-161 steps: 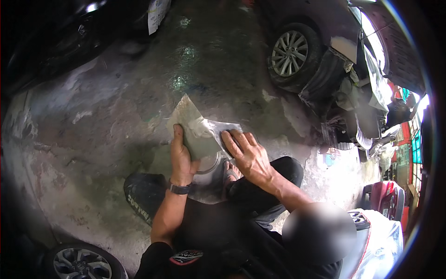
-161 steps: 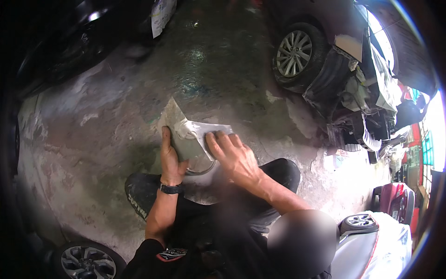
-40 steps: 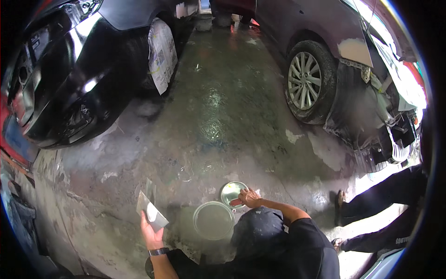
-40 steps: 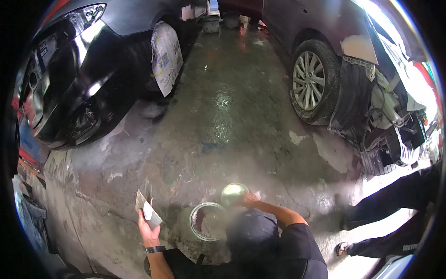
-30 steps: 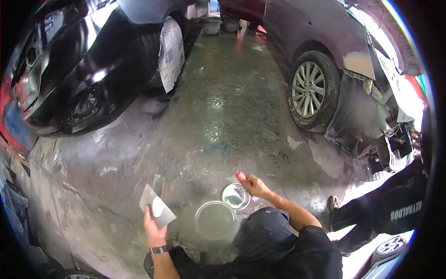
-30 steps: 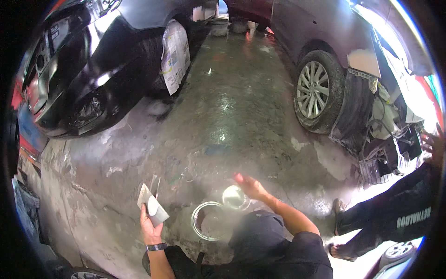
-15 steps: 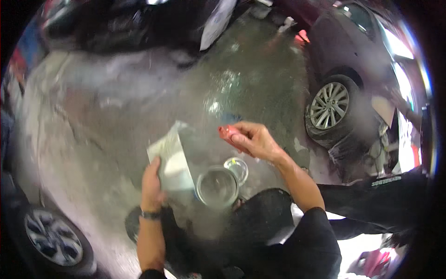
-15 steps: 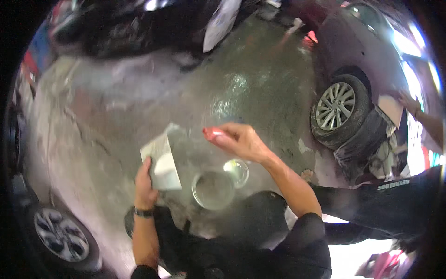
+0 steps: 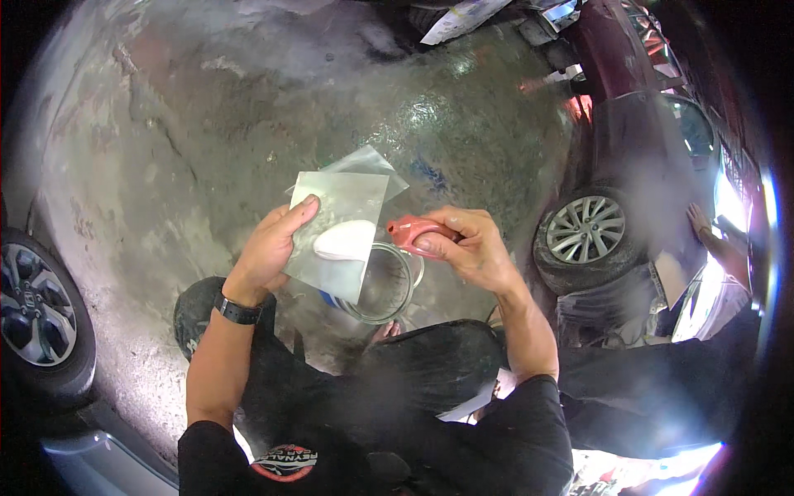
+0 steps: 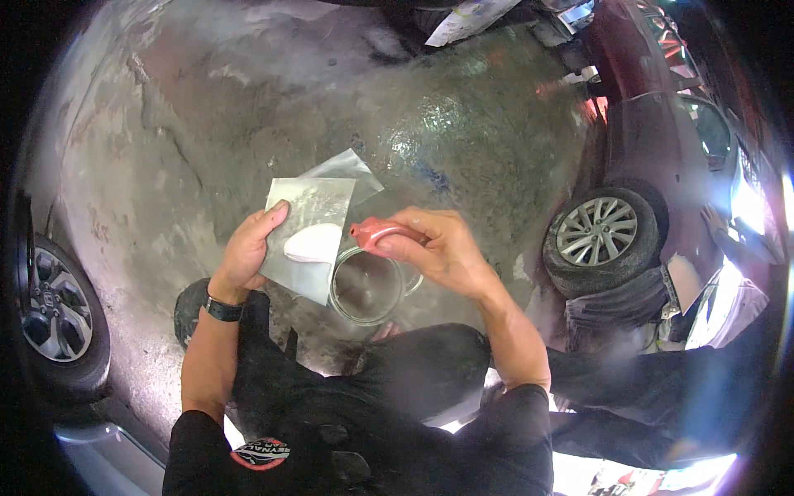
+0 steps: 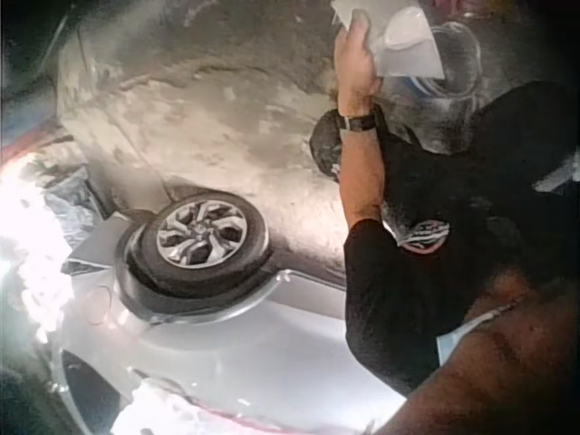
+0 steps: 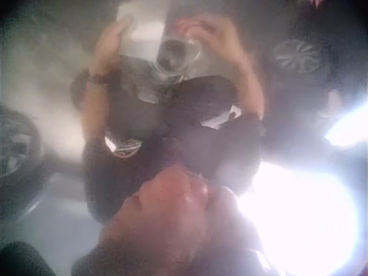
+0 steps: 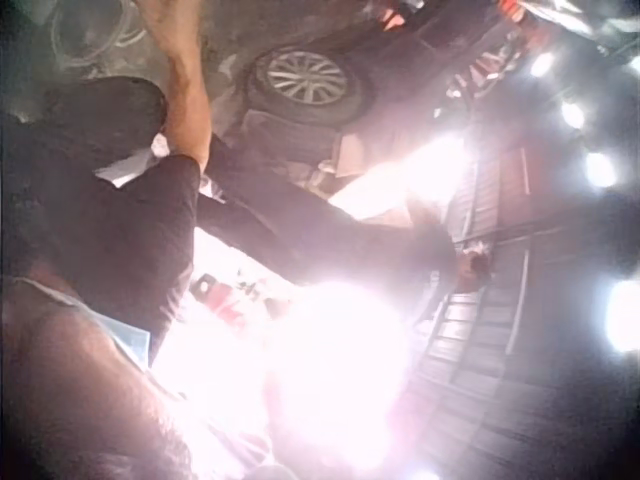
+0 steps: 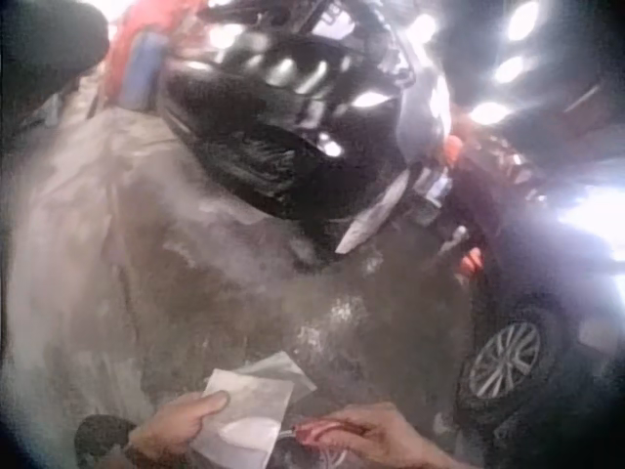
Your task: The person mixes a substance in a bucket using a sanding block, then applies it to a sanding sheet. They proceed to sand the rear quarter panel of a car, smoothing the surface with the sanding sheet.
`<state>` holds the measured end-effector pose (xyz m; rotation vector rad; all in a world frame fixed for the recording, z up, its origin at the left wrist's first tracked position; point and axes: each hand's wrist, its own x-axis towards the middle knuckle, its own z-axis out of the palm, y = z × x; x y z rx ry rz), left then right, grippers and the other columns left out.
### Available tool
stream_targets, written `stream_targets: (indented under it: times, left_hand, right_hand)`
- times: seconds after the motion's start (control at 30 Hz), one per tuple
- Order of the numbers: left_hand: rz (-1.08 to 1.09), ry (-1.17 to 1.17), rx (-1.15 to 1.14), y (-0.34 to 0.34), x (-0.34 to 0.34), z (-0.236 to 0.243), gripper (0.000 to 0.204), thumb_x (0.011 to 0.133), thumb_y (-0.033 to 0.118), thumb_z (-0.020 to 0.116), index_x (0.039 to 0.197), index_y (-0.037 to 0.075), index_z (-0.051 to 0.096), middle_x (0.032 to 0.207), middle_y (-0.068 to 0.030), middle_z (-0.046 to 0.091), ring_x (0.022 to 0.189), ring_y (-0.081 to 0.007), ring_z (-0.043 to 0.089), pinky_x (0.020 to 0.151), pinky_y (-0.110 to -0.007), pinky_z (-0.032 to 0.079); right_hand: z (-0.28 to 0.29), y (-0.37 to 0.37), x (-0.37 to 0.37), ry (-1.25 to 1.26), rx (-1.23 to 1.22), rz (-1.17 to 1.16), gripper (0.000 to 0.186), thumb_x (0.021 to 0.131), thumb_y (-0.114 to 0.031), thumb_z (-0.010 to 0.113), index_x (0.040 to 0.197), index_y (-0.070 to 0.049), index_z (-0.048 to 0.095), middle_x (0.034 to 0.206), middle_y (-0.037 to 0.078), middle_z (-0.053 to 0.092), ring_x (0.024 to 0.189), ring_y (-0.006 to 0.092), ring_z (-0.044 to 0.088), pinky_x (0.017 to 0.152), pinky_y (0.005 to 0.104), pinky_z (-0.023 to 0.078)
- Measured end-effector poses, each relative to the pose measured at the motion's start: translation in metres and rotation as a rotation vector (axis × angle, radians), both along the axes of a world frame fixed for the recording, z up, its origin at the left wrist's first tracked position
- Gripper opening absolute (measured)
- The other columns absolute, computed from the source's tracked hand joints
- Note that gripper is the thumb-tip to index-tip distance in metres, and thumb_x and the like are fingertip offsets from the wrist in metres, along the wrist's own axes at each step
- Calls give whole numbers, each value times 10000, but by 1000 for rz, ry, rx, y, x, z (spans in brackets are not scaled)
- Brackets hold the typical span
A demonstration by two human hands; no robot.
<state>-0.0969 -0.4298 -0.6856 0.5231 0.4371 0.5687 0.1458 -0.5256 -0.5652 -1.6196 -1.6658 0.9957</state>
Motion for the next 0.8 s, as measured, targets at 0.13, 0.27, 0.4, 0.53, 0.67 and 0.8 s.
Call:
stream_targets:
  times: [0.13, 0.27, 0.4, 0.53, 0.67, 0.8]
  left_hand:
    - [-28, 2, -17, -1, -2, -5, 370, 1030, 304, 522, 1200, -8, 624, 1089, -62, 698, 934, -128, 679, 815, -286, 550]
    - [-40, 12, -2, -2, -3, -9, 416, 1036, 304, 498, 1235, -48, 598, 1131, -124, 694, 973, -188, 693, 866, -317, 547]
    - [-42, 4, -15, -6, -1, -9, 423, 1036, 303, 498, 1263, -44, 582, 1155, -128, 685, 989, -195, 688, 874, -326, 546]
    - [-71, 5, -3, -7, 0, -7, 428, 1034, 303, 503, 1271, -46, 577, 1167, -133, 680, 1004, -199, 684, 880, -331, 545]
    - [-67, 20, -4, -8, -1, 2, 428, 1033, 313, 506, 1260, -42, 584, 1154, -125, 681, 990, -185, 683, 867, -323, 547]
    - [-69, 50, 22, -9, -1, 1, 425, 1032, 327, 507, 1241, -32, 595, 1127, -103, 685, 968, -159, 680, 844, -309, 552]
  right_hand:
    - [1, 0, -1, -60, 13, 32, 206, 886, -103, 721, 1051, 19, 709, 850, 67, 696, 720, 96, 607, 630, 256, 471]
    - [-3, -2, 1, -87, 35, 46, 191, 883, -98, 720, 1033, 19, 709, 828, 70, 687, 697, 98, 592, 610, 262, 459]
    - [1, -3, 0, -108, 22, 43, 172, 882, -93, 715, 1012, 20, 711, 791, 73, 668, 654, 98, 564, 576, 264, 437]
    - [1, -4, -4, -82, 41, 38, 152, 884, -98, 710, 981, 19, 712, 738, 72, 637, 618, 93, 537, 552, 260, 417]
    - [4, -5, 1, -224, -75, 21, 165, 900, -186, 713, 968, -35, 714, 760, 69, 661, 649, 109, 562, 590, 272, 442]
    - [2, -5, 2, -176, 3, 32, 132, 882, -93, 705, 946, 23, 711, 701, 68, 623, 603, 92, 536, 544, 259, 420]
